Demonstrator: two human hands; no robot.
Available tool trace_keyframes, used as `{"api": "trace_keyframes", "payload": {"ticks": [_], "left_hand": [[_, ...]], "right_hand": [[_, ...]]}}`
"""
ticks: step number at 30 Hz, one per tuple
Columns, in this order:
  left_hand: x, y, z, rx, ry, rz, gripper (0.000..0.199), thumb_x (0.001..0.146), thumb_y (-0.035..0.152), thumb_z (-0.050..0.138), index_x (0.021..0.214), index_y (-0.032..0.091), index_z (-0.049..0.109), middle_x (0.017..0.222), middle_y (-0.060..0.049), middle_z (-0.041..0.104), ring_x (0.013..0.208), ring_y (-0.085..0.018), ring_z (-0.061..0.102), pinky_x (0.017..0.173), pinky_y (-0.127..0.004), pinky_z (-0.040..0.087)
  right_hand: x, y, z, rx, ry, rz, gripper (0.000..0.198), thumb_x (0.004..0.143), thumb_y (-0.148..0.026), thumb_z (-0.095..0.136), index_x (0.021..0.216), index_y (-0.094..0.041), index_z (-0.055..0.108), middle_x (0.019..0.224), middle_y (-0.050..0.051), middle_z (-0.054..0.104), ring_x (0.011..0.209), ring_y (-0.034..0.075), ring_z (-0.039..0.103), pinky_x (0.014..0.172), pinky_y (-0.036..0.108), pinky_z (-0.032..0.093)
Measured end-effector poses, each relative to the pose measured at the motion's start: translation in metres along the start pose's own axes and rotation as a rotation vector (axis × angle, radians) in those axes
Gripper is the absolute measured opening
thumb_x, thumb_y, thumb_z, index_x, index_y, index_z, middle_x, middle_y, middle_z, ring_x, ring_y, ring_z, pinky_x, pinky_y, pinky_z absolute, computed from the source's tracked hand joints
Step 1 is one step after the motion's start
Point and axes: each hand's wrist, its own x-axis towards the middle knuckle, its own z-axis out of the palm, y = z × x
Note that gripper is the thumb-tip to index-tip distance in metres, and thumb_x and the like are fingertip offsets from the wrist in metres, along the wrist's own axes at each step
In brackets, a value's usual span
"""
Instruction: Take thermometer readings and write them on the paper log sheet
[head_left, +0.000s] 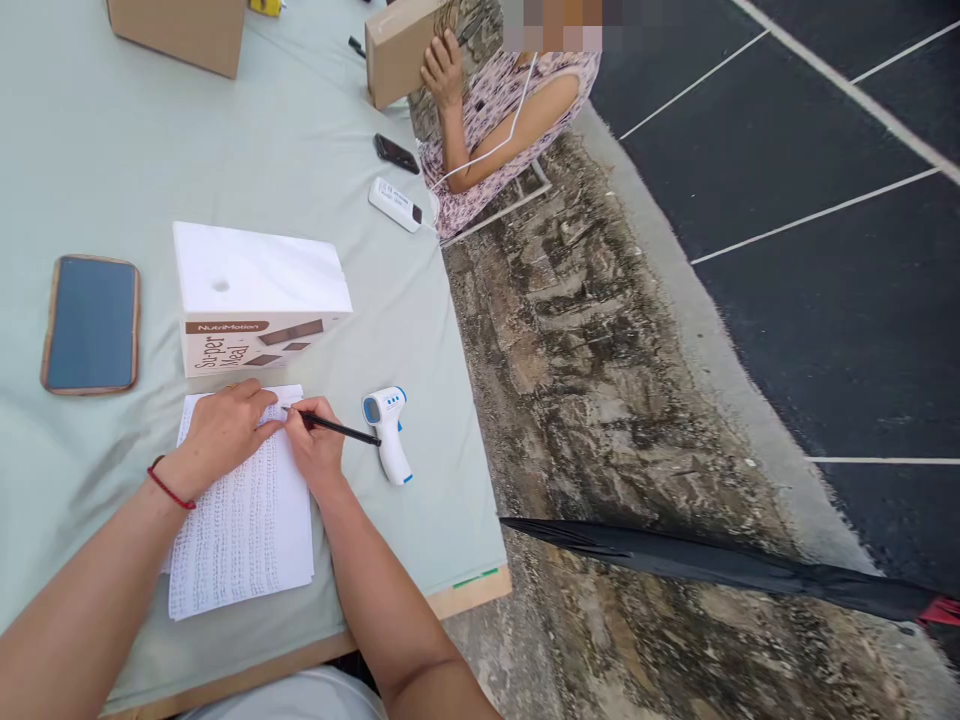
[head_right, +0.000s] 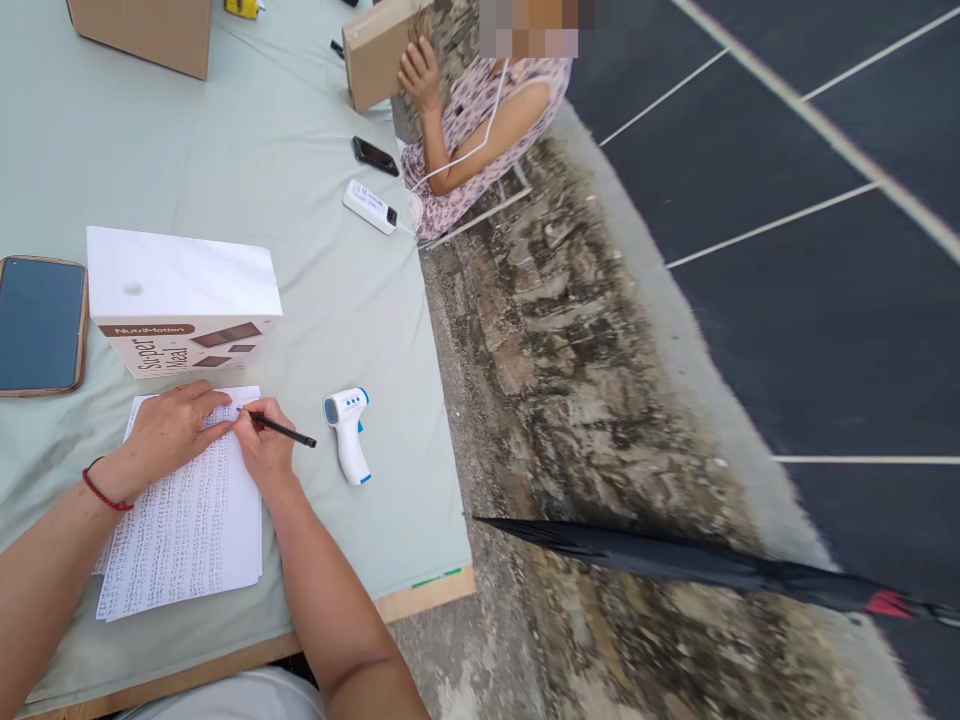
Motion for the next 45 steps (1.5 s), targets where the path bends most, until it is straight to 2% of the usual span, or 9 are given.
{"api": "trace_keyframes", "payload": {"ticks": [8,14,29,45], "left_hand": [[0.000,0.002,-0.002,0.005,-0.001,0.004,0.020,0.097,0.032,0.062,0.107,0.022,0.077,0.096,-0.007,0.071,0.086,-0.026,0.070,0.059,-0.033,0.043],[0.002,0.004,-0.005,0.039,-0.043,-0.024,0.021,0.096,0.031,0.066,0.110,0.022,0.077,0.099,-0.008,0.071,0.088,-0.026,0.070,0.060,-0.033,0.043],[0.002,0.009,-0.010,0.052,-0.101,-0.059,0.023,0.097,0.031,0.065,0.114,0.021,0.078,0.104,-0.008,0.072,0.093,-0.027,0.071,0.062,-0.033,0.045],[0.003,0.009,-0.009,0.046,-0.094,-0.060,0.022,0.096,0.029,0.067,0.114,0.021,0.078,0.103,-0.007,0.073,0.093,-0.027,0.071,0.062,-0.032,0.045]], "right_hand": [[0.000,0.000,0.001,0.003,0.007,0.012,0.020,0.074,-0.044,0.053,0.070,-0.024,0.053,0.061,-0.003,0.053,0.058,0.014,0.047,0.057,0.028,0.043],[0.000,-0.001,0.001,0.063,0.062,0.049,0.022,0.074,-0.045,0.057,0.072,-0.023,0.055,0.063,-0.003,0.055,0.059,0.015,0.048,0.058,0.028,0.043],[0.000,-0.001,0.002,0.094,0.046,0.094,0.023,0.071,-0.045,0.057,0.072,-0.023,0.055,0.064,-0.002,0.054,0.062,0.015,0.048,0.059,0.029,0.043],[0.000,0.003,0.002,0.061,0.046,0.053,0.021,0.072,-0.044,0.055,0.071,-0.023,0.054,0.064,-0.003,0.053,0.062,0.014,0.047,0.058,0.028,0.042]]}}
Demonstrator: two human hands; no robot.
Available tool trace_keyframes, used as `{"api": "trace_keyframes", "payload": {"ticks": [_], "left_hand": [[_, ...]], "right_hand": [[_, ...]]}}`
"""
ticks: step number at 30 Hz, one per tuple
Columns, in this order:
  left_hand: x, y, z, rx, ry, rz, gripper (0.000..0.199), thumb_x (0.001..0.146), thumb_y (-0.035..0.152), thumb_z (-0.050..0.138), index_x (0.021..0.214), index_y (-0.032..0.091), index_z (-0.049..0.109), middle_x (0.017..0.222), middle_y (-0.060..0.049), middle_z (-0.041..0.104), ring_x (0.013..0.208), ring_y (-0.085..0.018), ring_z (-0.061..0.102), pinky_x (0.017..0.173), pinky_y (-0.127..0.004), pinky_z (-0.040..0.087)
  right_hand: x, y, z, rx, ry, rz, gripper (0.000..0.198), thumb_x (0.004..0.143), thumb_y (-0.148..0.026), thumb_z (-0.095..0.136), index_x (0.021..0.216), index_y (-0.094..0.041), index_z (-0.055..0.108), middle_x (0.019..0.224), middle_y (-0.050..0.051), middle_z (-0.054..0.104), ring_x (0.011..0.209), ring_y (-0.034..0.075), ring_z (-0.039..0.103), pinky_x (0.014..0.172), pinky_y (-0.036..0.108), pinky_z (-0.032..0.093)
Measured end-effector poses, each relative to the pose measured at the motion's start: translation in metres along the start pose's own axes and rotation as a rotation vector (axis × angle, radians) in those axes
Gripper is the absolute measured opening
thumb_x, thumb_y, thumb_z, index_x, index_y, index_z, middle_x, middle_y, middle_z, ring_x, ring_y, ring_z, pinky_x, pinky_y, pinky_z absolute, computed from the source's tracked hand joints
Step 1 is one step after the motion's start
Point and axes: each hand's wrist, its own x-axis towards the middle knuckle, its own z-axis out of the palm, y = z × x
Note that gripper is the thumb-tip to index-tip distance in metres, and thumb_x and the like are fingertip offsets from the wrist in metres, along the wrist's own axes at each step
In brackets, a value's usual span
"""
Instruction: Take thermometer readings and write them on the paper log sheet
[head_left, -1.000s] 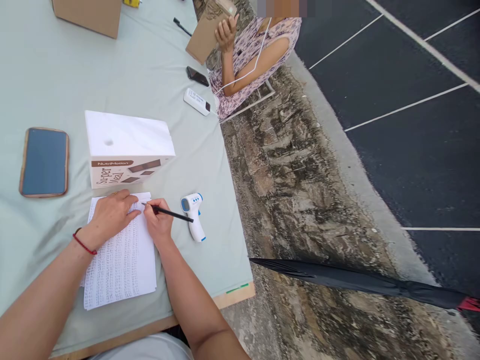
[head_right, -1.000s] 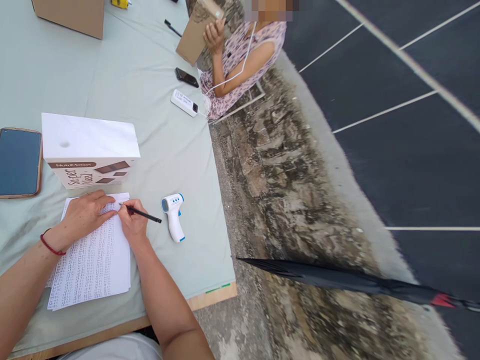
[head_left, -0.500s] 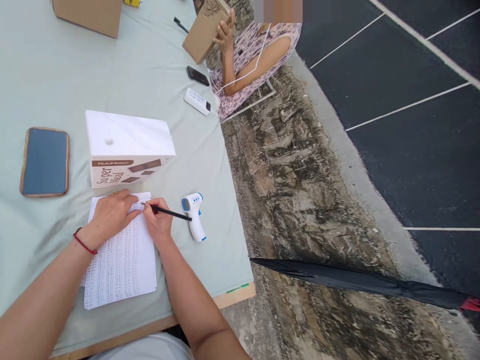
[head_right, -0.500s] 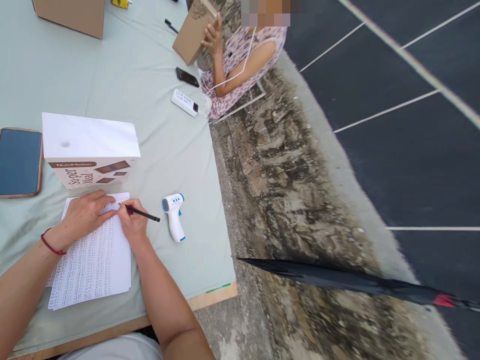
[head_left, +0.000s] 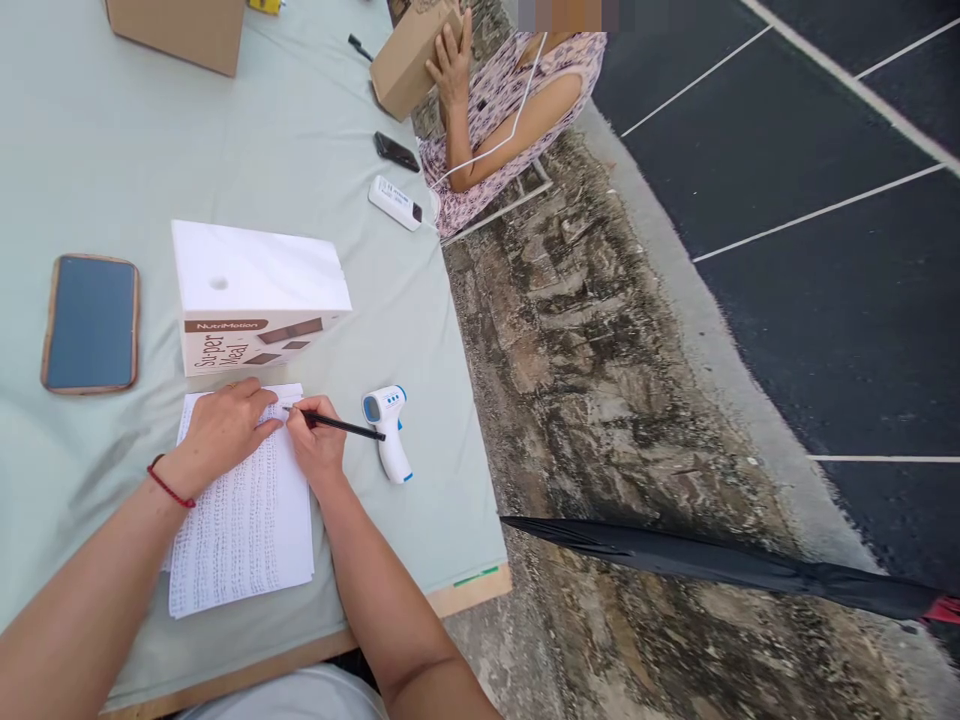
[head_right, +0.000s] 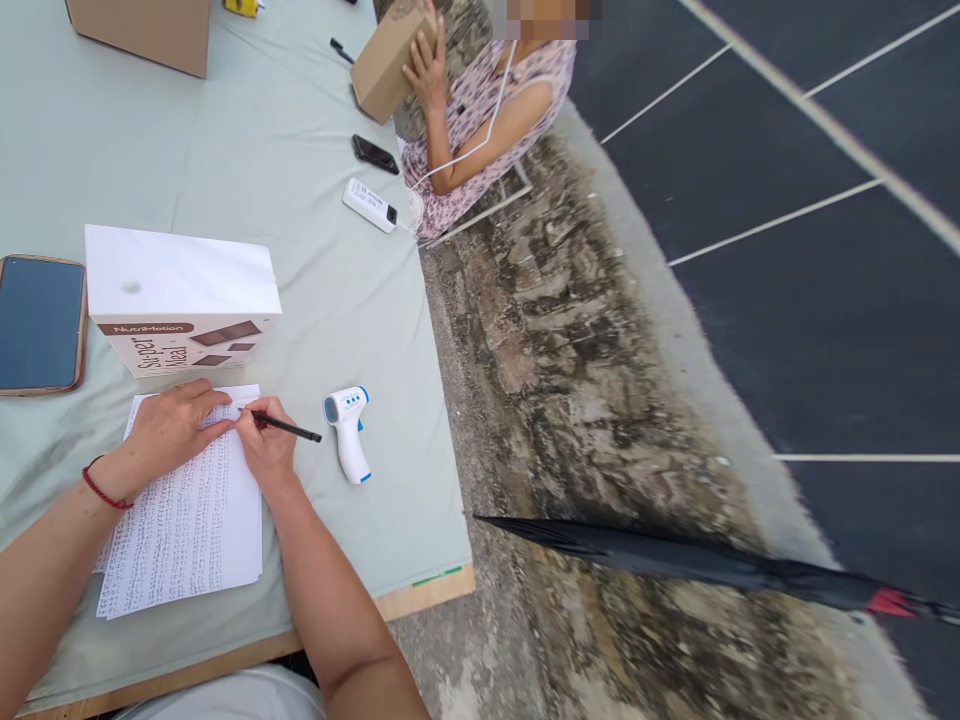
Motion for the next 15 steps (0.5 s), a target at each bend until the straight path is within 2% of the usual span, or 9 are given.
{"api": "trace_keyframes", "payload": {"ticks": [15], "left_hand": [[0.0004,0.0026,-0.0049,0.031,-0.059,-0.014,0.021,0.099,0.030,0.064,0.112,0.022,0.079,0.105,-0.007,0.072,0.096,-0.027,0.071,0.062,-0.033,0.043]], "right_hand": [[-0.0003,-0.0046,-0.0006,0.016,0.031,0.017,0.021,0.071,-0.044,0.056,0.070,-0.023,0.055,0.063,-0.002,0.054,0.061,0.015,0.047,0.058,0.028,0.042]]}}
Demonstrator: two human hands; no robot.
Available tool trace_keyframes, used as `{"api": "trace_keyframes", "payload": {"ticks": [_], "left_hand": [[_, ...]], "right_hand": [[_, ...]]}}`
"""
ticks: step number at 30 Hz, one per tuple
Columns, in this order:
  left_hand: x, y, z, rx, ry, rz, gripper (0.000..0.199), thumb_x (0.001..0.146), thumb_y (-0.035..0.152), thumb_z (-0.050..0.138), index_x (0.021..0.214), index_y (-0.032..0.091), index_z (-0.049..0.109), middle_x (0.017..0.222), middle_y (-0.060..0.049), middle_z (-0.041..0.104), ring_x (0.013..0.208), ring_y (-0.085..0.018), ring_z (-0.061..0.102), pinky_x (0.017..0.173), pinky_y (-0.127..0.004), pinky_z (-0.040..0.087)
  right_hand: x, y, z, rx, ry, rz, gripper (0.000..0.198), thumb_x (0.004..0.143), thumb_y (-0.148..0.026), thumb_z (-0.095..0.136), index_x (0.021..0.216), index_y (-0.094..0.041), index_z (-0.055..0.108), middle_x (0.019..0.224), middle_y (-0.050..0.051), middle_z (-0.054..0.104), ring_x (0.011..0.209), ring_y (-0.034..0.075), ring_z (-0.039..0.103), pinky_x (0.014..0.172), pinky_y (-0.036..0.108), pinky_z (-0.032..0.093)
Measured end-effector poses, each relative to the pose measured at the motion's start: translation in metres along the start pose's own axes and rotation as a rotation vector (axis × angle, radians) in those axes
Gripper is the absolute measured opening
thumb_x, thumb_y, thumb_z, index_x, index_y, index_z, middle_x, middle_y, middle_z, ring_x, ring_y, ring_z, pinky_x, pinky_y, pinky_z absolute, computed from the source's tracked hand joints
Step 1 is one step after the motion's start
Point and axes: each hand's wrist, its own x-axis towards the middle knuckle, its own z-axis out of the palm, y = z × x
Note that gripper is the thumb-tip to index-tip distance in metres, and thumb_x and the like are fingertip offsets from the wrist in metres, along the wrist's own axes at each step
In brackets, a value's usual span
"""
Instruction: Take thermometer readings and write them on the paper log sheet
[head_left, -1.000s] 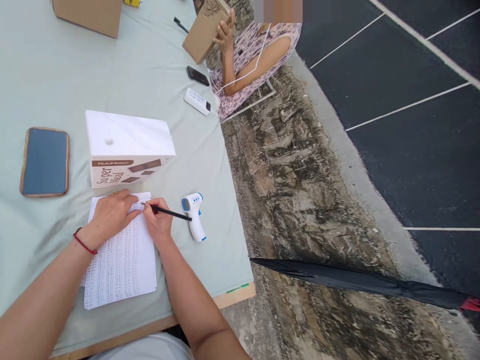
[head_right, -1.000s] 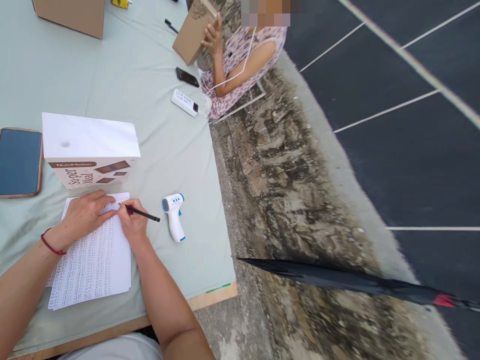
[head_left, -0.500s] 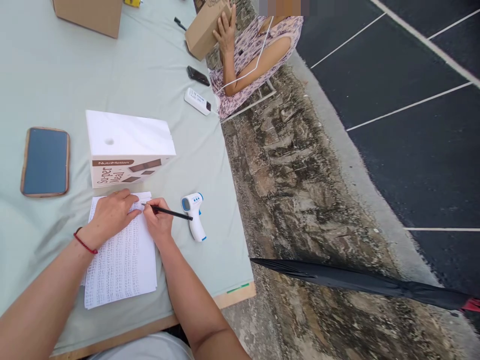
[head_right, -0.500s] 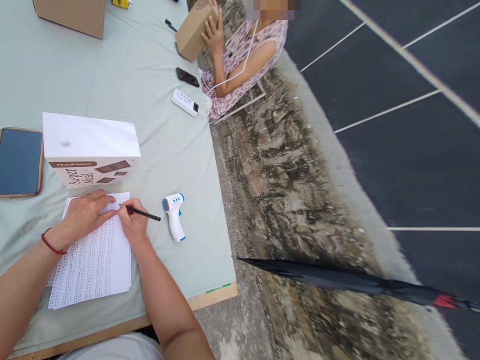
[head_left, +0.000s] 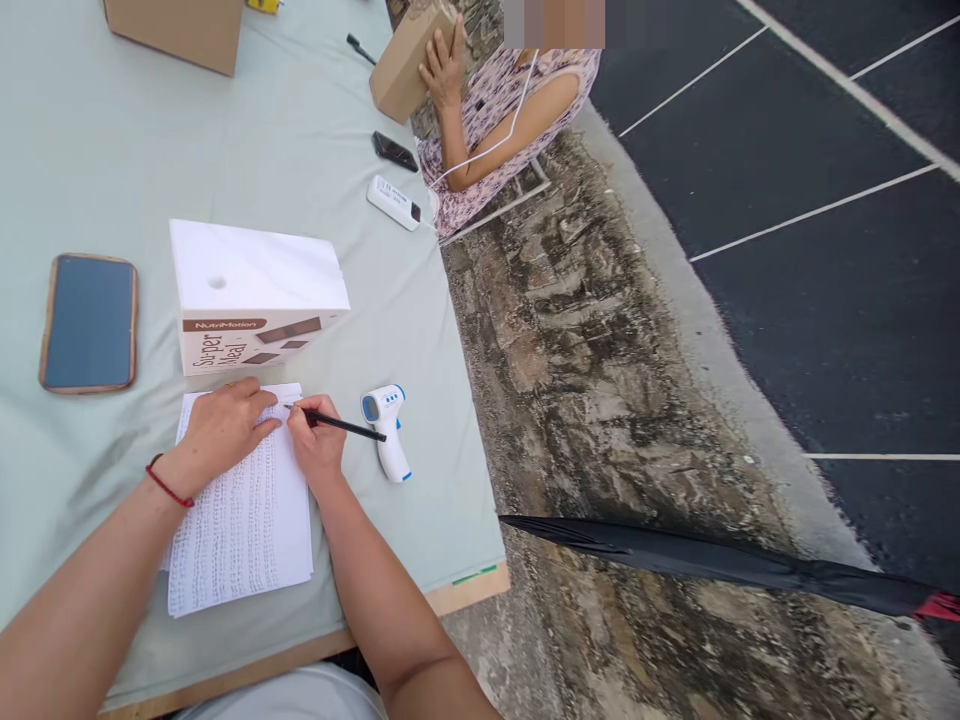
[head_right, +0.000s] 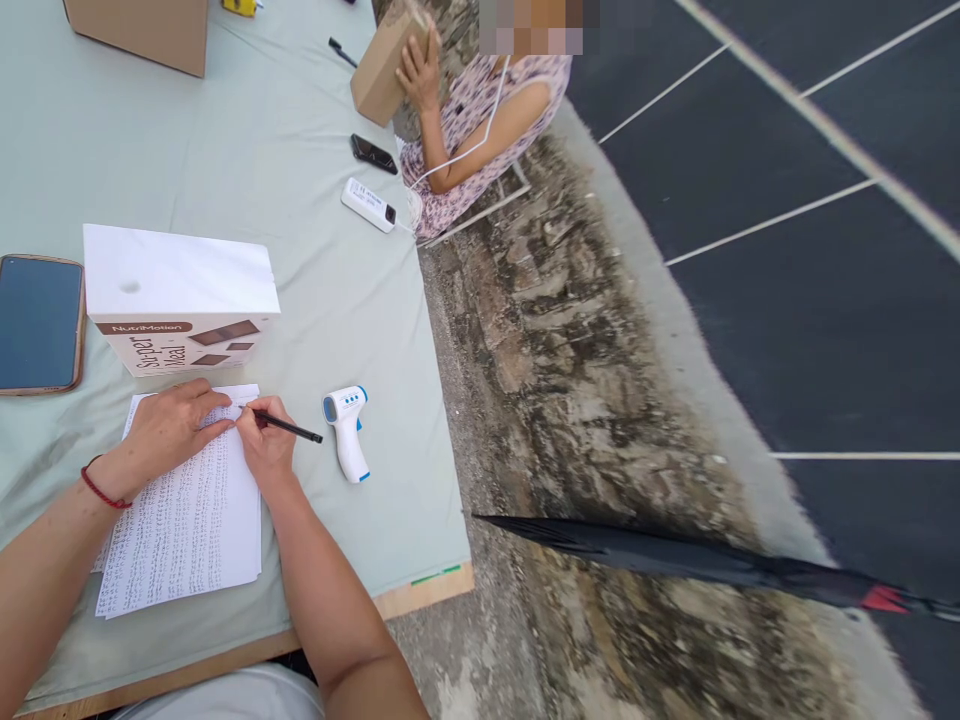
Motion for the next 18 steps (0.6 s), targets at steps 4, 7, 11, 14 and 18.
{"api": "trace_keyframes", "payload": {"ticks": [4,7,11,14,18], "left_hand": [[-0.001,0.000,0.000,0.016,0.007,0.020,0.020,0.100,0.031,0.062,0.108,0.023,0.079,0.103,-0.007,0.071,0.093,-0.025,0.070,0.061,-0.032,0.042],[-0.001,-0.002,0.002,0.009,0.032,0.037,0.020,0.099,0.032,0.062,0.106,0.023,0.079,0.101,-0.007,0.071,0.092,-0.025,0.070,0.061,-0.031,0.041],[-0.001,-0.005,0.006,-0.033,0.083,0.056,0.020,0.098,0.031,0.060,0.103,0.023,0.078,0.097,-0.007,0.069,0.089,-0.025,0.069,0.060,-0.031,0.042],[-0.001,-0.006,0.008,-0.031,0.090,0.058,0.020,0.097,0.032,0.061,0.101,0.023,0.078,0.096,-0.007,0.069,0.088,-0.025,0.069,0.058,-0.031,0.040],[-0.001,-0.008,0.010,-0.027,0.111,0.075,0.021,0.098,0.033,0.059,0.099,0.023,0.078,0.096,-0.007,0.070,0.087,-0.024,0.069,0.058,-0.031,0.039]], "right_hand": [[0.000,0.000,0.001,0.011,-0.004,-0.010,0.020,0.070,-0.044,0.056,0.069,-0.023,0.055,0.062,-0.003,0.054,0.060,0.015,0.047,0.059,0.029,0.043],[0.001,-0.001,0.001,0.002,-0.003,-0.021,0.021,0.071,-0.044,0.055,0.069,-0.023,0.055,0.061,-0.003,0.054,0.059,0.015,0.048,0.058,0.029,0.043],[0.001,0.000,0.000,-0.005,-0.019,-0.030,0.021,0.072,-0.044,0.055,0.070,-0.023,0.054,0.062,-0.003,0.055,0.060,0.015,0.049,0.060,0.028,0.044],[0.001,0.000,0.000,-0.008,-0.026,-0.030,0.020,0.073,-0.043,0.055,0.071,-0.023,0.054,0.063,-0.003,0.054,0.061,0.015,0.049,0.060,0.028,0.043],[0.001,0.000,0.000,-0.023,-0.023,-0.040,0.019,0.073,-0.043,0.054,0.070,-0.024,0.053,0.062,-0.004,0.053,0.060,0.015,0.047,0.059,0.028,0.043]]}}
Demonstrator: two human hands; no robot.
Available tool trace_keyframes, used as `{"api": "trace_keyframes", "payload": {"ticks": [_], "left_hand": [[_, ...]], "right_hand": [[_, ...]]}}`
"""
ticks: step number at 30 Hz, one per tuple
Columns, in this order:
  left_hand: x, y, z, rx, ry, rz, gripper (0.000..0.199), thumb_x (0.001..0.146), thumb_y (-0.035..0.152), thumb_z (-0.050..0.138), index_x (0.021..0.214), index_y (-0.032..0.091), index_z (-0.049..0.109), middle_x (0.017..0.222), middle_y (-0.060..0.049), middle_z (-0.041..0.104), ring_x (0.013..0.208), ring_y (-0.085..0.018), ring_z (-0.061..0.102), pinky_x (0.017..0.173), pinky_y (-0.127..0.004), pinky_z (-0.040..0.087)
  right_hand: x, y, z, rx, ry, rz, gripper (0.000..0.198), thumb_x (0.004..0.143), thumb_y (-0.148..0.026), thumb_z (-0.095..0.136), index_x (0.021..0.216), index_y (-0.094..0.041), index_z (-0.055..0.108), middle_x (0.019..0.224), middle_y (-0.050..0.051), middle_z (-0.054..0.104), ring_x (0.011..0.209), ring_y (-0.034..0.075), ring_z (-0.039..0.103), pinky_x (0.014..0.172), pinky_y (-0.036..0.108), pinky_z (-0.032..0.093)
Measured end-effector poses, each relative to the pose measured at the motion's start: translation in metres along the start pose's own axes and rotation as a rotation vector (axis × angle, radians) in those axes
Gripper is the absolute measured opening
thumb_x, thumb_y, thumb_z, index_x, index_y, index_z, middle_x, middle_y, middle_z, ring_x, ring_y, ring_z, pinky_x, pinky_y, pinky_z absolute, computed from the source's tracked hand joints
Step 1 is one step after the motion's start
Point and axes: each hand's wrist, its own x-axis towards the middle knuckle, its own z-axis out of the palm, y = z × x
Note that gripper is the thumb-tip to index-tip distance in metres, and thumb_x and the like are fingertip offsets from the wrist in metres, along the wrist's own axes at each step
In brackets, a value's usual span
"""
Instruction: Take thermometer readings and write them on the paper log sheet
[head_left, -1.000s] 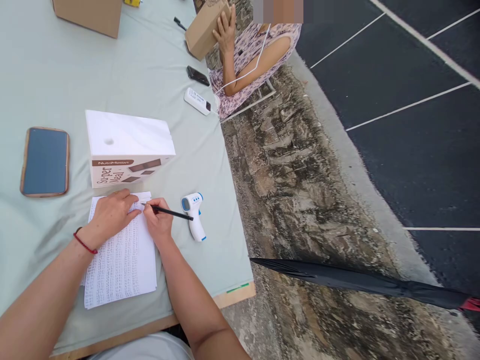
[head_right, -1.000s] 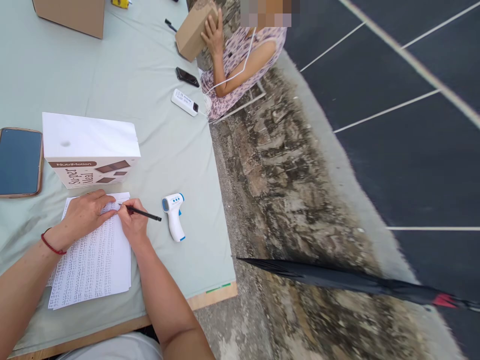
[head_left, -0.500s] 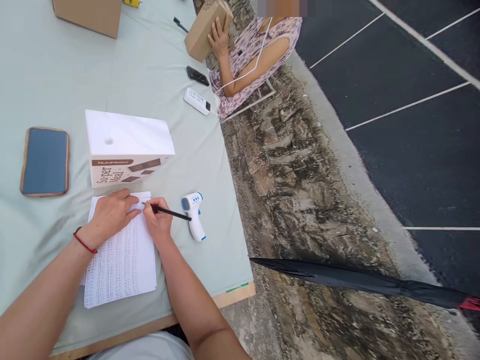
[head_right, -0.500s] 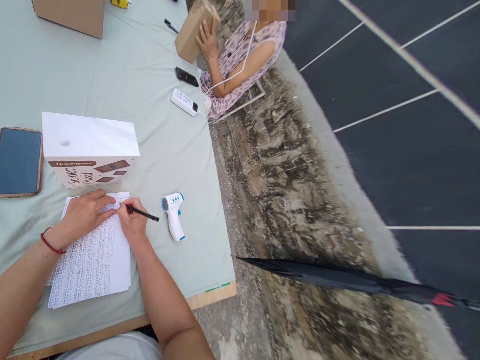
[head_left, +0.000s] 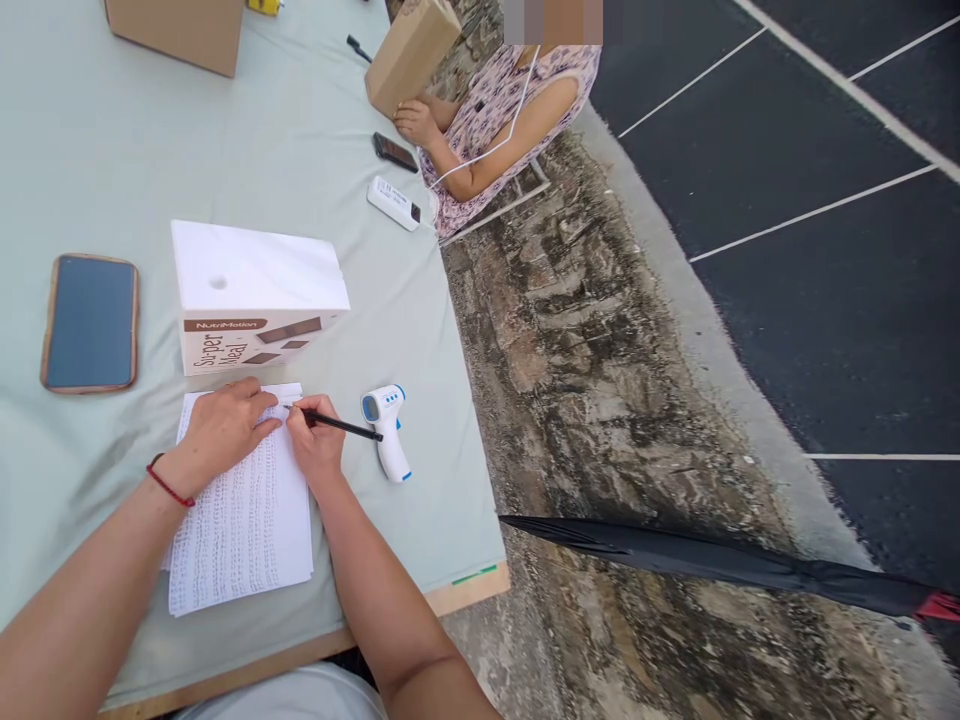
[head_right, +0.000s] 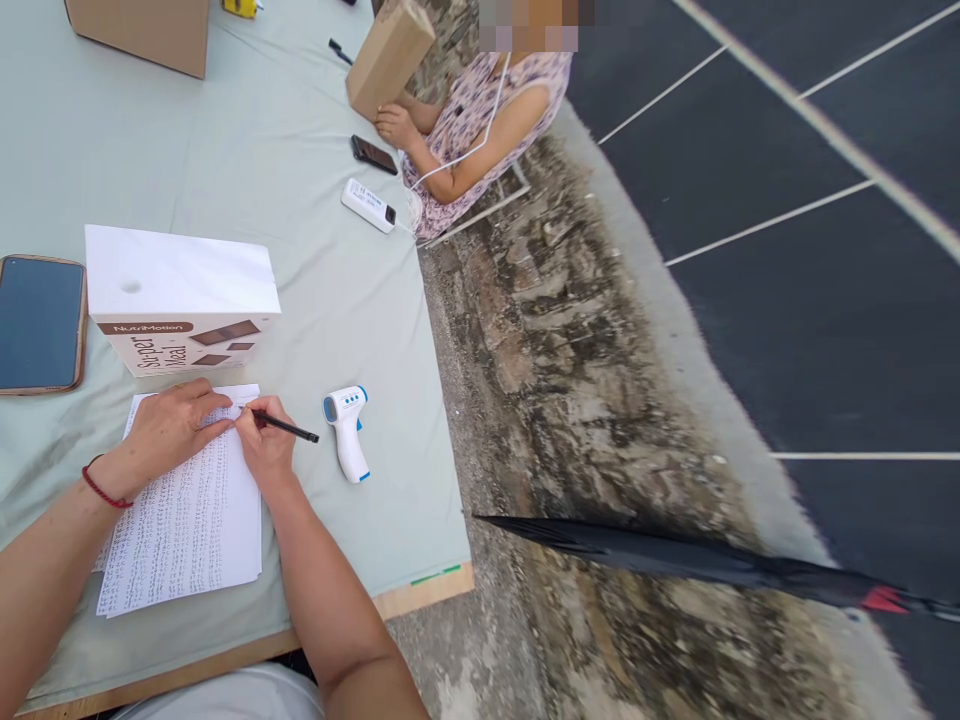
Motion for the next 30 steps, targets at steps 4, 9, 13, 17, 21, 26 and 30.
{"api": "trace_keyframes", "payload": {"ticks": [4,9,13,17,21,26,30], "left_hand": [[0.0003,0.0001,-0.0001,-0.001,-0.003,-0.004,0.020,0.098,0.032,0.059,0.099,0.023,0.078,0.096,-0.007,0.070,0.087,-0.025,0.068,0.058,-0.031,0.039],[0.0012,0.0023,-0.0027,0.011,-0.043,-0.025,0.020,0.098,0.032,0.061,0.100,0.022,0.078,0.097,-0.007,0.070,0.088,-0.025,0.069,0.058,-0.032,0.037],[0.0011,0.0026,-0.0040,0.007,-0.052,-0.037,0.018,0.097,0.031,0.062,0.100,0.022,0.078,0.099,-0.007,0.070,0.090,-0.025,0.069,0.058,-0.032,0.038],[0.0009,0.0025,-0.0036,0.004,-0.043,-0.035,0.018,0.097,0.031,0.062,0.098,0.022,0.078,0.097,-0.007,0.069,0.089,-0.025,0.069,0.058,-0.032,0.038],[0.0007,0.0021,-0.0025,-0.004,-0.030,-0.027,0.019,0.097,0.031,0.061,0.098,0.022,0.078,0.097,-0.008,0.069,0.088,-0.025,0.069,0.059,-0.032,0.039],[-0.0003,-0.0004,-0.0001,-0.034,0.006,-0.012,0.020,0.098,0.033,0.059,0.096,0.023,0.076,0.096,-0.008,0.069,0.087,-0.025,0.069,0.058,-0.031,0.039],[-0.0006,-0.0016,0.0014,-0.028,0.009,-0.008,0.020,0.097,0.032,0.059,0.097,0.023,0.076,0.095,-0.007,0.069,0.087,-0.025,0.069,0.058,-0.032,0.040]], "right_hand": [[-0.0004,-0.0004,-0.0001,-0.006,0.000,-0.007,0.018,0.072,-0.042,0.053,0.070,-0.024,0.053,0.061,-0.004,0.052,0.060,0.014,0.046,0.058,0.028,0.042],[-0.0009,-0.0012,0.0000,0.025,0.031,0.025,0.020,0.071,-0.043,0.055,0.070,-0.023,0.054,0.063,-0.003,0.053,0.060,0.015,0.047,0.059,0.029,0.042],[-0.0005,-0.0010,-0.0013,0.010,0.049,0.024,0.021,0.072,-0.044,0.055,0.072,-0.023,0.055,0.066,-0.002,0.055,0.063,0.016,0.048,0.060,0.029,0.043],[-0.0001,-0.0012,-0.0017,-0.017,0.036,0.019,0.021,0.073,-0.044,0.054,0.071,-0.023,0.054,0.065,-0.002,0.055,0.064,0.015,0.048,0.061,0.029,0.043],[0.0000,-0.0023,-0.0004,-0.013,0.039,0.025,0.020,0.071,-0.044,0.054,0.069,-0.024,0.053,0.062,-0.003,0.054,0.061,0.015,0.047,0.059,0.028,0.042],[0.0001,-0.0009,-0.0001,-0.028,0.030,0.014,0.020,0.072,-0.045,0.053,0.069,-0.025,0.052,0.062,-0.003,0.053,0.062,0.015,0.046,0.060,0.028,0.042],[-0.0004,0.0011,-0.0021,-0.036,0.043,0.003,0.019,0.073,-0.043,0.053,0.071,-0.024,0.052,0.065,-0.003,0.053,0.064,0.015,0.046,0.060,0.028,0.042]]}}
